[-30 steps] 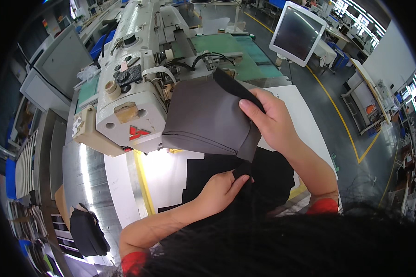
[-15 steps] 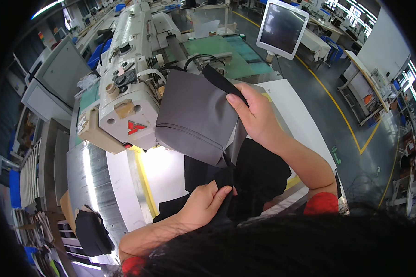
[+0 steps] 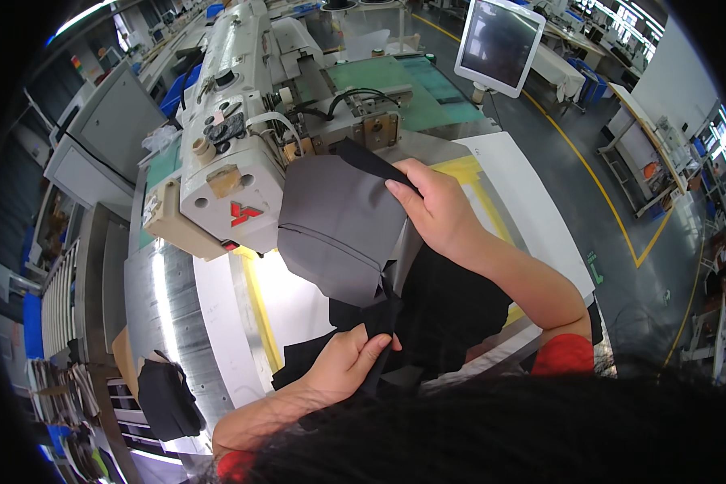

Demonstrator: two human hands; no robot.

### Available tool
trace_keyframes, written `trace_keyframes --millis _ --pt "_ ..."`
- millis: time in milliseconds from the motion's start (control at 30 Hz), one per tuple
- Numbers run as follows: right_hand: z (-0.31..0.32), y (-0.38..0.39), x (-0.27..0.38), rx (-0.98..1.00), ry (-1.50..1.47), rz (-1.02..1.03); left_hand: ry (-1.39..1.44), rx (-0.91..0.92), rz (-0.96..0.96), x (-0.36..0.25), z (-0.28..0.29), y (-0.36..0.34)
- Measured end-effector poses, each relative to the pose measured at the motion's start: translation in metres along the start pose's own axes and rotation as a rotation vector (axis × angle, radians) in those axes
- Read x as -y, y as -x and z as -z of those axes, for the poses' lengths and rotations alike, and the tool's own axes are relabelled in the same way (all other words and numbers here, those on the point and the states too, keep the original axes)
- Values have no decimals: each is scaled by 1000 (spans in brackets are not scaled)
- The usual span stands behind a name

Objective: Sewing pieces of black material using an industrial sewing machine.

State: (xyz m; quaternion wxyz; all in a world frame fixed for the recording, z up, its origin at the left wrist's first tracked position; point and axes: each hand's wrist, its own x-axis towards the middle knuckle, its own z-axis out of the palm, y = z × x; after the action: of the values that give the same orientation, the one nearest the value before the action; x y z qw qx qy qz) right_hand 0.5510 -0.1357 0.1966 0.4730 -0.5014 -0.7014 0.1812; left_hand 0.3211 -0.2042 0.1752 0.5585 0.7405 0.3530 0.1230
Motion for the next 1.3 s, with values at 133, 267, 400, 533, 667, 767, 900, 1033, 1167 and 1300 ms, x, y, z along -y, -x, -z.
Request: trace_keyframes --millis 133,267,400,533,667,767,900,1033,1167,1300 --pt "-6 9 -8 120 215 122 105 -22 -48 7 -2 6" --pt "12 27 11 421 -34 359 235 24 -16 11 3 9" --pt "-4 54 11 756 87 426 486 102 -22 28 1 5" --pt "-23 72 12 851 201 367 567 109 81 28 2 10" --pt "-21 73 21 948 219 476 420 126 131 13 9 16" --pt "-12 83 27 1201 82 324 115 268 107 13 10 18" --pt "-15 96 24 1204 -243 168 -8 318 109 8 10 23" --pt "-21 108 21 1249 -237 96 -137 483 167 16 9 26" --pt "-19 108 19 1373 -211 218 -135 525 -72 35 6 33" --pt "-24 125 6 1453 -266 209 -64 474 -118 41 8 32"
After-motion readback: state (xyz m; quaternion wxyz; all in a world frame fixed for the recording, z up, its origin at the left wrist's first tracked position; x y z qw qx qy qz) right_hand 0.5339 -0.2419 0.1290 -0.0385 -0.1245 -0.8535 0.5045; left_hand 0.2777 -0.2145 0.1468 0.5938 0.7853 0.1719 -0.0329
